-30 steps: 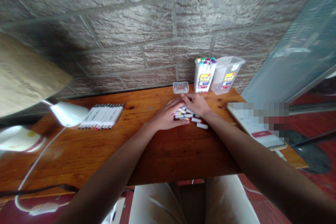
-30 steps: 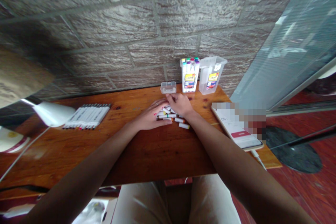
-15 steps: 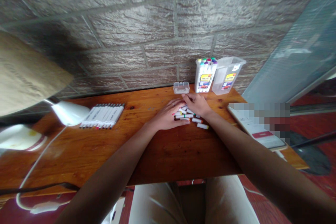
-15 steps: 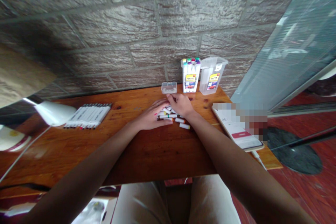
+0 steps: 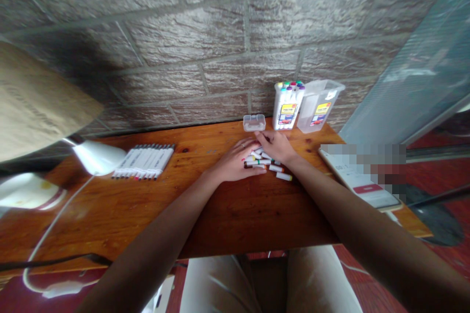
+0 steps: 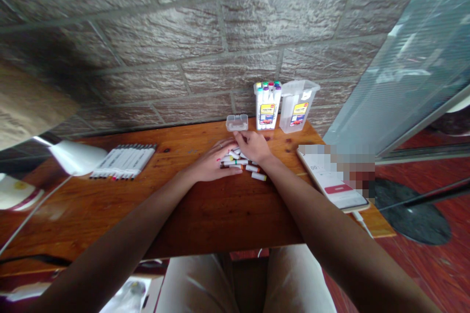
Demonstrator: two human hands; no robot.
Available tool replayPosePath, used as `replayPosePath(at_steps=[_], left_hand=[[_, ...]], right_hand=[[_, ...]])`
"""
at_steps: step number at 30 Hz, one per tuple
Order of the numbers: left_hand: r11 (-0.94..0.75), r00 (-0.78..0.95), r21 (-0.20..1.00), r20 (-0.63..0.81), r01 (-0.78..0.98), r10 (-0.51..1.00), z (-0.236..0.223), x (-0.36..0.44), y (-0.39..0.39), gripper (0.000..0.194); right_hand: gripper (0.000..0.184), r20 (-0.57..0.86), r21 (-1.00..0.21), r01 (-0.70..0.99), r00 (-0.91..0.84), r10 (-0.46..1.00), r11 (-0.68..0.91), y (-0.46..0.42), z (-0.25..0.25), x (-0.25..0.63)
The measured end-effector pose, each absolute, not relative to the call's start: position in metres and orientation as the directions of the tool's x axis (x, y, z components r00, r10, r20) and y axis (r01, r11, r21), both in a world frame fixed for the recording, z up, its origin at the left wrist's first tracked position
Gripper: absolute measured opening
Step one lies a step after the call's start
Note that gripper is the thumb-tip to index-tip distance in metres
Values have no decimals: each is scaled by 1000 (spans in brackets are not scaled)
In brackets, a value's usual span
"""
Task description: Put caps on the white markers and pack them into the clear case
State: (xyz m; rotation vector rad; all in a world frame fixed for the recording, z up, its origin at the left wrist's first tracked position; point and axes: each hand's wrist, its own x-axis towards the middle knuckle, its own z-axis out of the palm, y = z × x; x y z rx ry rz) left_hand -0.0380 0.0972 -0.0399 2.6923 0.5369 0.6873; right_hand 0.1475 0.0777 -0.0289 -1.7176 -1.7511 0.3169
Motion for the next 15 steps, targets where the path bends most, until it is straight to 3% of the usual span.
replayPosePath(at_steps=[15], left_hand=[[-875,814,393,384,283,435,-40,-38,97,71]], right_hand=[[48,286,-595,795,75,955,116,79,-31,148]])
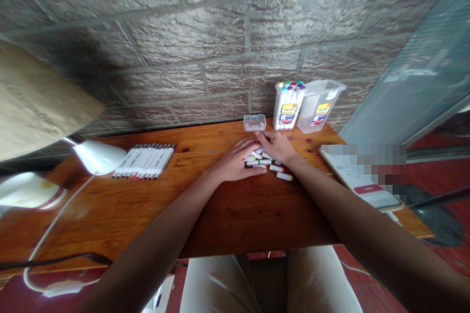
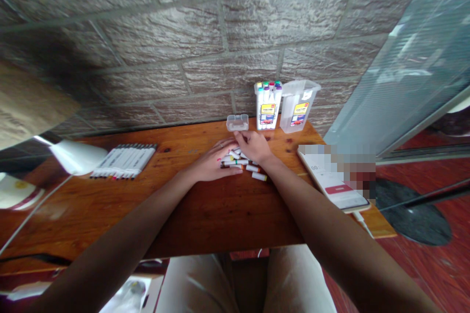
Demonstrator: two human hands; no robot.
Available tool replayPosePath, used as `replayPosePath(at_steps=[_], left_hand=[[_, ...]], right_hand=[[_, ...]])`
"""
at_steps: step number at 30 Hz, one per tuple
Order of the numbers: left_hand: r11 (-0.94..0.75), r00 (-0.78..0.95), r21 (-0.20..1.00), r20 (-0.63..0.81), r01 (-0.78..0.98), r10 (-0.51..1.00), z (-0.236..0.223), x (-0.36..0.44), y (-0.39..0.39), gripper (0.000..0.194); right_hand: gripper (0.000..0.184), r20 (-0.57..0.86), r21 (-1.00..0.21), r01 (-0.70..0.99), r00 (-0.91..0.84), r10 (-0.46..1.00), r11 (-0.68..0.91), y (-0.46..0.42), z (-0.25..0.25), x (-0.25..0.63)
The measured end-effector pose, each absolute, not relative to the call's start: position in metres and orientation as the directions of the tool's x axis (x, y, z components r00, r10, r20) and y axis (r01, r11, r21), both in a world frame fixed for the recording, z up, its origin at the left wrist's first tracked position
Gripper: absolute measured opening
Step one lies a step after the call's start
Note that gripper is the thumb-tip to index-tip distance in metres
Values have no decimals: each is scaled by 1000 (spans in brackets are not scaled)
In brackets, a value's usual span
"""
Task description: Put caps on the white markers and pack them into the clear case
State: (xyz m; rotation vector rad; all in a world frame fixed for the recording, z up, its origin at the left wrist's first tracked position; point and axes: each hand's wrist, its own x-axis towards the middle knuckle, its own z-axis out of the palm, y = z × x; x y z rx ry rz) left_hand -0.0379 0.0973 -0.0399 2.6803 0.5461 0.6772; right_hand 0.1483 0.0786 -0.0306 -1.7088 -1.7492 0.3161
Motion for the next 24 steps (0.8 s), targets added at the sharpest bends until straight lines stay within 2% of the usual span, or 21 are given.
replayPosePath(at_steps=[24], left_hand=[[-877,814,393,390,276,431,-41,-38,98,72]], right_hand=[[46,280,-603,788,66,958,123,78,-29,148]])
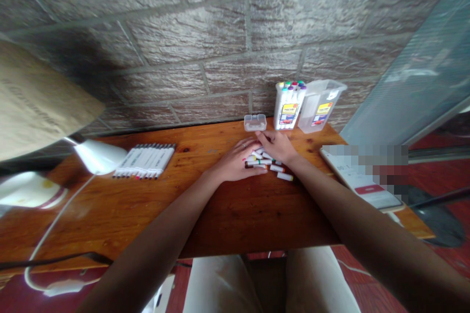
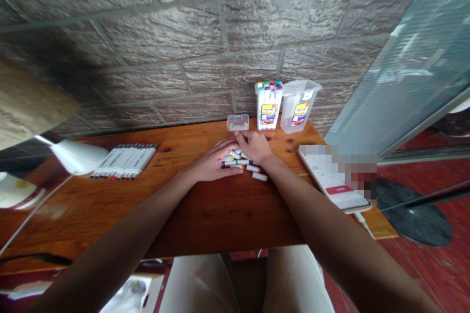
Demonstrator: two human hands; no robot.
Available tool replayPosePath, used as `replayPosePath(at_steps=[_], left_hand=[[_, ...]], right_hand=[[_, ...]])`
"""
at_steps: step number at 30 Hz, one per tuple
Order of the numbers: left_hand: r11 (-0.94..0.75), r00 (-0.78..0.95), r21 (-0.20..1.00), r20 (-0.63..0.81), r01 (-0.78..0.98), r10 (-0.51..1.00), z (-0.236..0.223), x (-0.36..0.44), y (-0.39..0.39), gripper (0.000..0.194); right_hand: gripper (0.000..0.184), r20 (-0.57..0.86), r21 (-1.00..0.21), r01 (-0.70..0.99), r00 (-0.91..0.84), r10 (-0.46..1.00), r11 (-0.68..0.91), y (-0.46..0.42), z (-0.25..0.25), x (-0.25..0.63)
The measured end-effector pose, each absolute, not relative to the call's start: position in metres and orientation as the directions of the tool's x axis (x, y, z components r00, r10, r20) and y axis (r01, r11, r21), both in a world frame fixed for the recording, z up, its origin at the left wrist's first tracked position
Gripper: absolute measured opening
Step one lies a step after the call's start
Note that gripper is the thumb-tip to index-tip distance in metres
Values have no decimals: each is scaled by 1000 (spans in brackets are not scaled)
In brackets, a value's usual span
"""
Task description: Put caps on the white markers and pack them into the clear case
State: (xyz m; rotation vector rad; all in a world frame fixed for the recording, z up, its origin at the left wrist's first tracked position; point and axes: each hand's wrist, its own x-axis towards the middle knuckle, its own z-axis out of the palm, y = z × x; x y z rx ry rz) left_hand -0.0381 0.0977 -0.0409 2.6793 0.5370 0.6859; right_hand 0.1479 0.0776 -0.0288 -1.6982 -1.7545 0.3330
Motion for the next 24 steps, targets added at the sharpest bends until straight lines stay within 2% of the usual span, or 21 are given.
replayPosePath(at_steps=[24], left_hand=[[-873,813,410,393,264,430,-39,-38,97,71]], right_hand=[[47,269,-595,796,67,961,111,77,-28,148]])
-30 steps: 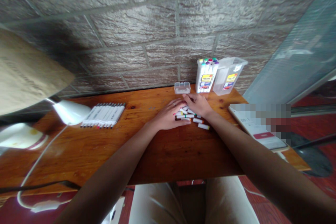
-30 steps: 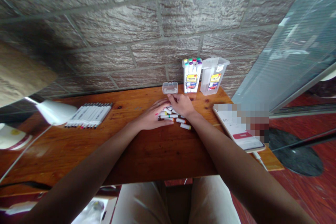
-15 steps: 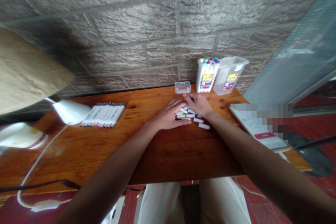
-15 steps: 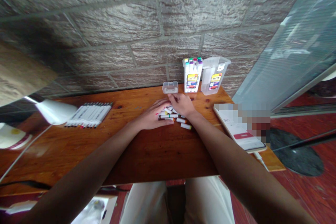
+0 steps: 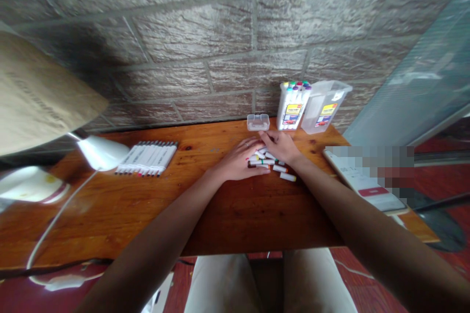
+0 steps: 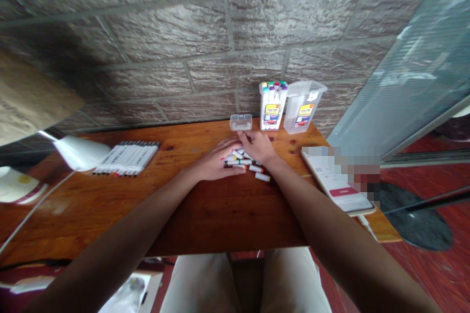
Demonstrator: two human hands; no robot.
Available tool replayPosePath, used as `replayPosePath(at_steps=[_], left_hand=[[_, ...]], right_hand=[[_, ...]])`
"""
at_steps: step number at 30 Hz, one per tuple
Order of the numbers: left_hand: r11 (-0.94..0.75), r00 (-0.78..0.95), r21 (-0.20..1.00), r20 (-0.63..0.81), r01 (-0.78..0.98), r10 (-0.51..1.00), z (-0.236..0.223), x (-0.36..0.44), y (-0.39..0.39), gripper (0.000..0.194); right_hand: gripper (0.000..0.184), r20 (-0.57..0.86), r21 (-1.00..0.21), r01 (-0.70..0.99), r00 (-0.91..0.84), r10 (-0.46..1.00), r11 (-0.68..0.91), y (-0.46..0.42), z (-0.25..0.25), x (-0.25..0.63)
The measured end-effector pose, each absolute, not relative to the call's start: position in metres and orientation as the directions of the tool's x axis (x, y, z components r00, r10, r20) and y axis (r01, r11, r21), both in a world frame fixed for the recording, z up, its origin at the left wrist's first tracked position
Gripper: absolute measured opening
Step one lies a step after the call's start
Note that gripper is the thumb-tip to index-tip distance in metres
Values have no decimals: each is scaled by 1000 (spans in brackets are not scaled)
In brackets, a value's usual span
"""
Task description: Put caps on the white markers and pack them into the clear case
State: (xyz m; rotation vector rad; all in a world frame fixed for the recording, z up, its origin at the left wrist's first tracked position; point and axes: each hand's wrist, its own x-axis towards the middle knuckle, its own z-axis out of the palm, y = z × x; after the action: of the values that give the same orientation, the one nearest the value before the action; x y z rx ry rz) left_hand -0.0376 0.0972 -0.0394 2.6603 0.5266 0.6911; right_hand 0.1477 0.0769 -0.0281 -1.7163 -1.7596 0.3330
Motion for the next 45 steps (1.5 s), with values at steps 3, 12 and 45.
replayPosePath(at_steps=[3,12,45], left_hand=[[-870,814,410,383,273,436,-40,-37,98,72],[-871,813,402,381,284,441,-43,-37,98,74],[-870,809,420,398,259,433,-40,-37,95,69]], right_hand=[[46,271,-594,797,70,960,109,77,-28,148],[46,273,-604,786,55,961,127,77,-28,148],[48,274,-597,790,42,961,136,77,-28,149]])
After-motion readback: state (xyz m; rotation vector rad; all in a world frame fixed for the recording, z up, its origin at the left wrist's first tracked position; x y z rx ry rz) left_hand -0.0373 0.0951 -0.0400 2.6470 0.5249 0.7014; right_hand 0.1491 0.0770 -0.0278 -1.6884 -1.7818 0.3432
